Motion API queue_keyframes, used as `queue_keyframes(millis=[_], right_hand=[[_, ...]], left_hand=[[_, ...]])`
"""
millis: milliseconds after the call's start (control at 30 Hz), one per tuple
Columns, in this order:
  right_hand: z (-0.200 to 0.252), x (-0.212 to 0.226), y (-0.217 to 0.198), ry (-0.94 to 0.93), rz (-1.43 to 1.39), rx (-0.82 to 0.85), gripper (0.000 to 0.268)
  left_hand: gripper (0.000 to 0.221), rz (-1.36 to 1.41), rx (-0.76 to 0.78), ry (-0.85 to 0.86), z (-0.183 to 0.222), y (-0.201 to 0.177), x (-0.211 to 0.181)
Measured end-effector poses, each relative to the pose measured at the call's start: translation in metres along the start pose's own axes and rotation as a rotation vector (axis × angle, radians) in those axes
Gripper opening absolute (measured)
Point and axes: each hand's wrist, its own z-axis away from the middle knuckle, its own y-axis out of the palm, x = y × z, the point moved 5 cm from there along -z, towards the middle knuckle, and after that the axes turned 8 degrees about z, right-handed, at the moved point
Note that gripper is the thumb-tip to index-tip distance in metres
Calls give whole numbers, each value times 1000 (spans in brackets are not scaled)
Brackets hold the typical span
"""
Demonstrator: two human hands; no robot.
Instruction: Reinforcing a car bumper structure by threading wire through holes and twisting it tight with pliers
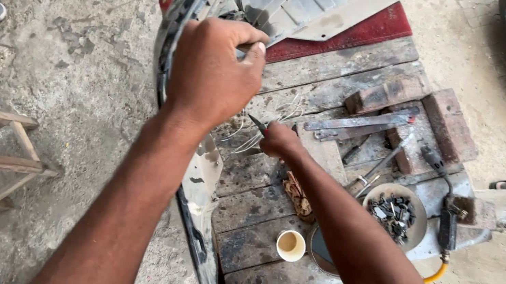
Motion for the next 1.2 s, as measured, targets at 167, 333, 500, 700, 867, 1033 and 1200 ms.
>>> queue_keyframes(millis=[167,333,500,700,867,1033,1200], right_hand=[[-88,-22,49,-49,176,-105,39],[-46,-10,26,-26,35,-151,31],[53,-21,-15,2,-143,-193,41],[171,-26,-62,-31,-394,-394,37],[196,-38,-67,-58,-472,-607,33],[222,-31,-66,-202,-484,-770,25],[230,-30,-61,-303,-531,-713,23]], left_hand=[[20,63,-45,-45,2,4,6],[23,89,-14,-124,-1,5,6],[24,219,58,-192,0,-6,-3],[24,90,250,-308,-33,24,14],[18,-105,351,-360,-61,84,65],[13,38,342,-437,-60,101,69],[10,265,358,-405,-48,88,30]])
